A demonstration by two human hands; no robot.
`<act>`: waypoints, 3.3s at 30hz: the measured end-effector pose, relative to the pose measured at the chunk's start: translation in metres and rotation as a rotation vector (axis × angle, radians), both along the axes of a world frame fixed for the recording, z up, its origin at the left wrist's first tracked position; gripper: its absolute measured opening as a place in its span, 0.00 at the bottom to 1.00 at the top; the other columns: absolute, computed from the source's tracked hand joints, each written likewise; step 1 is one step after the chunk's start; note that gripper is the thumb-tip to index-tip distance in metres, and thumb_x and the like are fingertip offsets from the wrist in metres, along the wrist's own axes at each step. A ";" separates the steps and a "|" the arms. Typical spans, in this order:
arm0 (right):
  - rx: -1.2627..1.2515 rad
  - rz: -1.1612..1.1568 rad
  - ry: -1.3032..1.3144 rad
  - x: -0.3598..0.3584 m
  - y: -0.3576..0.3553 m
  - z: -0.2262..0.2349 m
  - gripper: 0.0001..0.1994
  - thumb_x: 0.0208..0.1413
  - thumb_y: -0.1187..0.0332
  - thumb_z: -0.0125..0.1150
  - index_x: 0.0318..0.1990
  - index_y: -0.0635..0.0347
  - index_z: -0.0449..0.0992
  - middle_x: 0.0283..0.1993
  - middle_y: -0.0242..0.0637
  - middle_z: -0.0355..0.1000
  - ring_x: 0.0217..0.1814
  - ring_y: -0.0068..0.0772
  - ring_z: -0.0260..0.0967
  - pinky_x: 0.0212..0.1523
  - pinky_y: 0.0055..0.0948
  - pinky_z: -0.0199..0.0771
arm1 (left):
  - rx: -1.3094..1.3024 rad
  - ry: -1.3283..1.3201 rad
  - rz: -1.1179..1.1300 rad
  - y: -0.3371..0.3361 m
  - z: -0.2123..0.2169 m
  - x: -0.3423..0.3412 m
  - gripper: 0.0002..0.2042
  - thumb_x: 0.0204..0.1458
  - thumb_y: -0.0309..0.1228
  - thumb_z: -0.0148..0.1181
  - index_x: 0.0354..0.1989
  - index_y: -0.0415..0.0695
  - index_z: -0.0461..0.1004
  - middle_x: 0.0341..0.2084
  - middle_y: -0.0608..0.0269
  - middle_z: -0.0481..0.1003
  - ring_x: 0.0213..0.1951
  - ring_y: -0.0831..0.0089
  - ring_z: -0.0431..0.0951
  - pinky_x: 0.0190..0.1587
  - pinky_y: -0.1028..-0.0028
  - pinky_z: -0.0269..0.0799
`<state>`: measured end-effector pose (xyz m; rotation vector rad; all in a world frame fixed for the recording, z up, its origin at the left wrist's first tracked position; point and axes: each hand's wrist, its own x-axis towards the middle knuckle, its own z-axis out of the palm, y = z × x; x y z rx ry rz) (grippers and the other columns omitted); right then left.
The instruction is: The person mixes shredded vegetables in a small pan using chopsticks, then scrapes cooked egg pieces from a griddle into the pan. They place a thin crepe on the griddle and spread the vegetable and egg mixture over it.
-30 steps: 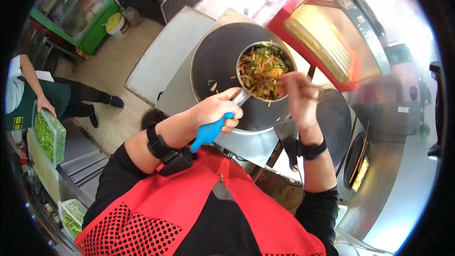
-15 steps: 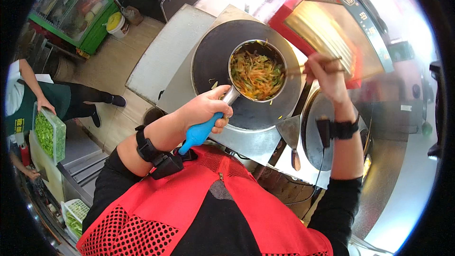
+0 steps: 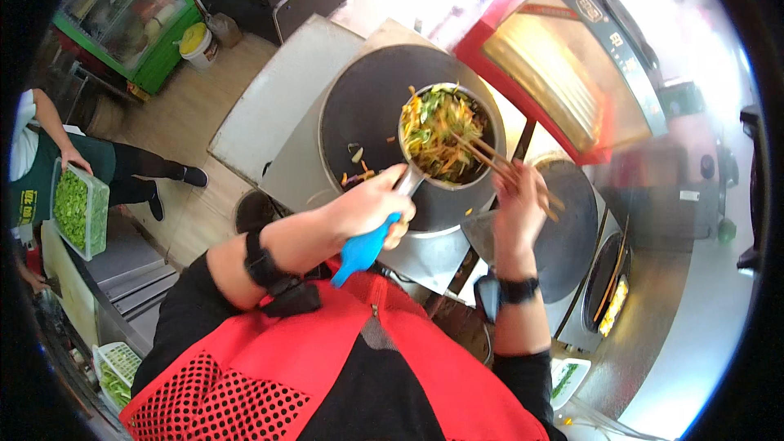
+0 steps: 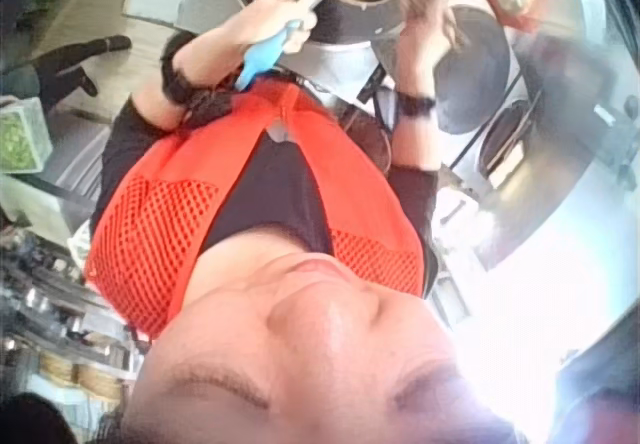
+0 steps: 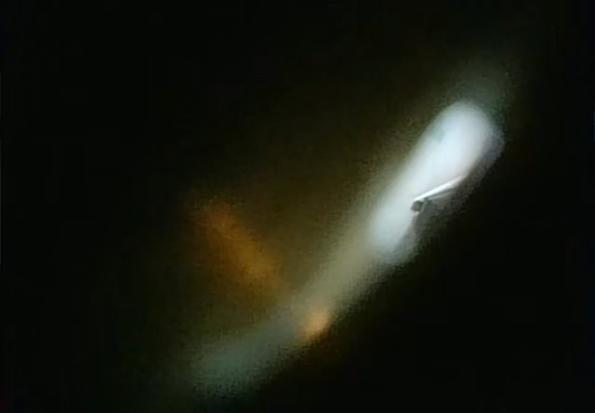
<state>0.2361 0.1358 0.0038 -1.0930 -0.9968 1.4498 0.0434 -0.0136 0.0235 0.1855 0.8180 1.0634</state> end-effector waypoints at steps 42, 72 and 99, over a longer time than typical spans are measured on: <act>1.120 0.959 -0.559 -0.063 0.032 0.110 0.04 0.59 0.72 0.60 0.36 0.63 0.78 0.27 0.41 0.73 0.29 0.30 0.74 0.30 0.28 0.71 | 0.015 0.128 -0.058 -0.031 0.011 0.001 0.38 0.52 0.21 0.51 0.72 0.48 0.42 0.26 0.64 0.65 0.20 0.77 0.65 0.21 0.74 0.62; 0.386 0.509 -0.459 0.016 0.018 0.036 0.06 0.66 0.73 0.51 0.39 0.62 0.75 0.30 0.36 0.75 0.29 0.20 0.71 0.28 0.19 0.72 | 0.039 0.023 -0.037 0.004 0.003 -0.020 0.28 0.54 0.21 0.49 0.65 0.55 0.54 0.21 0.71 0.62 0.17 0.81 0.61 0.18 0.78 0.58; 1.070 1.000 -0.930 -0.012 0.030 0.105 0.07 0.52 0.82 0.56 0.38 0.65 0.76 0.37 0.45 0.75 0.36 0.44 0.76 0.38 0.36 0.78 | 0.081 -0.158 -0.068 0.017 -0.016 -0.058 0.39 0.55 0.22 0.49 0.74 0.57 0.40 0.24 0.68 0.63 0.17 0.82 0.60 0.17 0.78 0.56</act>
